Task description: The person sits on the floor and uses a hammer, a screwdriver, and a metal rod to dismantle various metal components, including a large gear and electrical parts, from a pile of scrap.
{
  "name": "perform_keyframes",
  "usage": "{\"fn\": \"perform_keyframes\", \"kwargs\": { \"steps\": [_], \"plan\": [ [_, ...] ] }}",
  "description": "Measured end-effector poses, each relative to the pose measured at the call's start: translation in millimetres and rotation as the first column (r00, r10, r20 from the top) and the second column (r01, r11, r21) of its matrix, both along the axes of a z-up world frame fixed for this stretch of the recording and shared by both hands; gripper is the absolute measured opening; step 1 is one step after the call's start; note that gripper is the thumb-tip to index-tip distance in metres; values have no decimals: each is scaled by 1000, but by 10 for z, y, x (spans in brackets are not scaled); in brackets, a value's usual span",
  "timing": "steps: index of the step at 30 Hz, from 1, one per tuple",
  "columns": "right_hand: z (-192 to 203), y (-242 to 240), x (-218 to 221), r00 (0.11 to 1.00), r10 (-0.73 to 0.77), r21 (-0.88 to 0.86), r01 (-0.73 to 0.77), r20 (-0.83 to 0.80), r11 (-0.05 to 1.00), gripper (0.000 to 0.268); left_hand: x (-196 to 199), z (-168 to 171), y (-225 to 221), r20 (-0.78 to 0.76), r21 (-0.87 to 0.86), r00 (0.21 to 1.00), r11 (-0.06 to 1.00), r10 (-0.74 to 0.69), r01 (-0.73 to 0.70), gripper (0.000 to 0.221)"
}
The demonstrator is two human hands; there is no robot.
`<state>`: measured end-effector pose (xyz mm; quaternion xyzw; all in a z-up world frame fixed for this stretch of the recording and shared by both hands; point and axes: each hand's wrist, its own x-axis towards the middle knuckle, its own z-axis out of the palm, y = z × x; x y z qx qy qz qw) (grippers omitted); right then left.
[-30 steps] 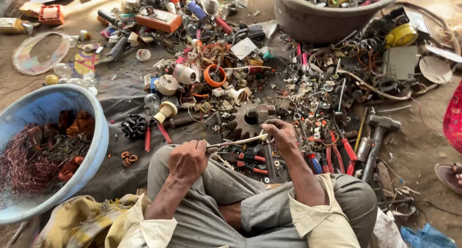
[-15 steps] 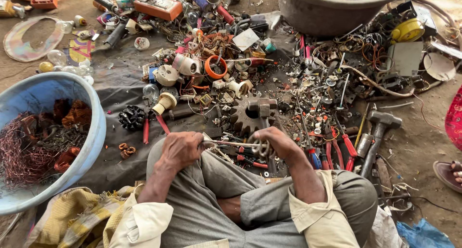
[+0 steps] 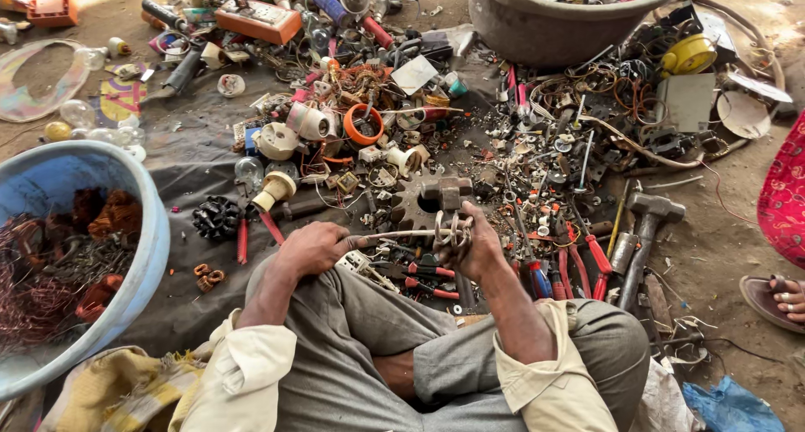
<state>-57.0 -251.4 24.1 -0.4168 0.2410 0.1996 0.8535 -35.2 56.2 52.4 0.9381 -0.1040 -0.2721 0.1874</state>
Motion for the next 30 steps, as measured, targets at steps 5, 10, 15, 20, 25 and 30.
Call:
{"fn": "perform_keyframes", "kwargs": {
  "steps": [5,10,15,20,25,30],
  "plan": [
    [-111,34,77,994,-111,-47,111,2,993,53,-16,100,-40,3,35,1000,999,20,-20,62],
    [-107,54,55,985,-168,-144,162,-31,976,58,8,75,-57,8,56,1000,998,-5,5,64],
    [-60,54,104,986,-123,-143,107,-108,984,67,16,-33,-42,60,61,998,998,-11,7,65],
    [-34,17,171,1000,-23,-41,23,-7,999,46,-27,-88,-43,316,18,949,1000,5,-12,60],
    [72,-96,248,958,-67,-161,116,280,980,36,9,-297,-206,454,-3,881,989,131,-146,55],
    [22,225,123,992,62,-325,-24,109,945,33,-175,-448,-945,-15,-639,800,609,600,-469,39]
  ]
}}
